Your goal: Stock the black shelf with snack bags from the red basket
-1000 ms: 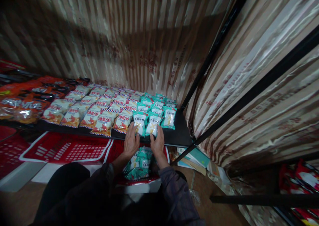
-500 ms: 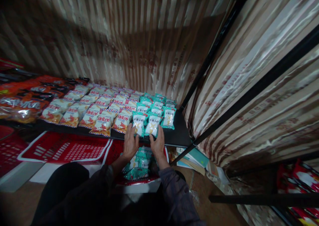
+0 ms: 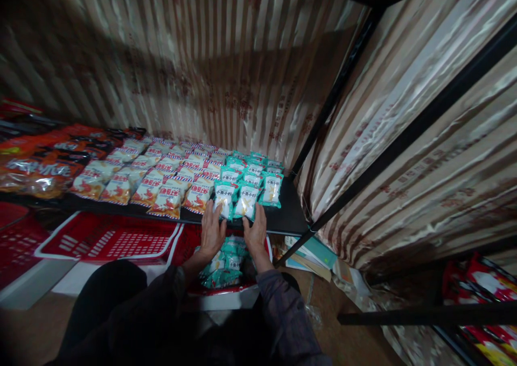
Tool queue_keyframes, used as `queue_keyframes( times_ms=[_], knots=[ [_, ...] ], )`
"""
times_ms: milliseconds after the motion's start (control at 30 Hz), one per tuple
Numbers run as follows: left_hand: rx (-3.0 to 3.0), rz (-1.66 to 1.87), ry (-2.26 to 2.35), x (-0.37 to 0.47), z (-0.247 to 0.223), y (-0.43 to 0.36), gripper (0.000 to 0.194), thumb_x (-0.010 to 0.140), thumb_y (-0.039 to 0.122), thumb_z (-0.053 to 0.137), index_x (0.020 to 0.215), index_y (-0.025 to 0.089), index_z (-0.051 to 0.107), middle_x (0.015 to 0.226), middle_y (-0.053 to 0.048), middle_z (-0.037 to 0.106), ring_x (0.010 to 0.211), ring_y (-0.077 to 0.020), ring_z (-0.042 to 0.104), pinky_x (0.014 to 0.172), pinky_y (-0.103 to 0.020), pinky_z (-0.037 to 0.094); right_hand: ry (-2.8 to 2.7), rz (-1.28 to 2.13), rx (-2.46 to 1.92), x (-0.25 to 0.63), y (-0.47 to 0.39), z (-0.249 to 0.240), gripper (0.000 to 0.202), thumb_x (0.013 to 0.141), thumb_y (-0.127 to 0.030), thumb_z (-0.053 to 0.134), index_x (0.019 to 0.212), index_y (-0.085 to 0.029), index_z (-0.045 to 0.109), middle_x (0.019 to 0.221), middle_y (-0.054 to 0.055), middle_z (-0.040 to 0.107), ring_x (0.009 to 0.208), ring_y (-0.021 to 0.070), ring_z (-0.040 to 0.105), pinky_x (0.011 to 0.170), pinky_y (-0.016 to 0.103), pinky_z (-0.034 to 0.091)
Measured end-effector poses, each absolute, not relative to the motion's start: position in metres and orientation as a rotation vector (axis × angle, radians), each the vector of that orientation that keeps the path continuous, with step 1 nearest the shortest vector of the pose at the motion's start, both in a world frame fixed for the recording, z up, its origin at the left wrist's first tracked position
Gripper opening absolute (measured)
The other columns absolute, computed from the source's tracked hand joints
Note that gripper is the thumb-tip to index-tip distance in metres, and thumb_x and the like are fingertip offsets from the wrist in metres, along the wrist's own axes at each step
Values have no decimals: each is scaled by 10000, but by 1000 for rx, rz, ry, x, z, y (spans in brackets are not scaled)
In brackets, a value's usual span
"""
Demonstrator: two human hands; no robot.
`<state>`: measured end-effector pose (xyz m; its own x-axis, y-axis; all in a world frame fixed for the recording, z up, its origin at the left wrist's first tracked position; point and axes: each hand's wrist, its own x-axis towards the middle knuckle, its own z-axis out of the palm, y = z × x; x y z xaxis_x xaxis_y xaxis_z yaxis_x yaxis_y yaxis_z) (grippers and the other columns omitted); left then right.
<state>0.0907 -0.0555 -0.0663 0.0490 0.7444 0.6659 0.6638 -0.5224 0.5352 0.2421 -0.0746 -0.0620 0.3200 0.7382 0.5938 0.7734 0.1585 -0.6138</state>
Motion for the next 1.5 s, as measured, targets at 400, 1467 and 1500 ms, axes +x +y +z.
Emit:
queue_keyframes(
  times_ms=[400,1467,1500],
  knots=[
    [2272,1404,1555,104,-48,-45,509,862,147,497,1368,201,491,1549,-191,259,1434,-359,246,1090,-590,307,-1441,-18,-1587,240,-62,-60,435,890,-281,485,1308,-188,565,1429,156,454,1314,286,440,1046,465,416],
    [2306,1467,1509,104,-56,-30,606,884,205,464,1459,116,293,1558,-238,213,1473,-317,130,1143,-565,215,-1425,-22,-1561,239,-55,-59,200,861,-229,482,1029,-186,582,1345,155,530,1236,254,490,1026,437,402],
    [2312,1477,1497,103,-56,-31,595,889,210,460,1455,113,304,1558,-238,213,1473,-317,126,1144,-562,212,-1425,-27,-1561,239,-56,-58,199,862,-228,479,1028,-185,579,1338,158,532,1243,256,483,1029,441,398]
  ],
)
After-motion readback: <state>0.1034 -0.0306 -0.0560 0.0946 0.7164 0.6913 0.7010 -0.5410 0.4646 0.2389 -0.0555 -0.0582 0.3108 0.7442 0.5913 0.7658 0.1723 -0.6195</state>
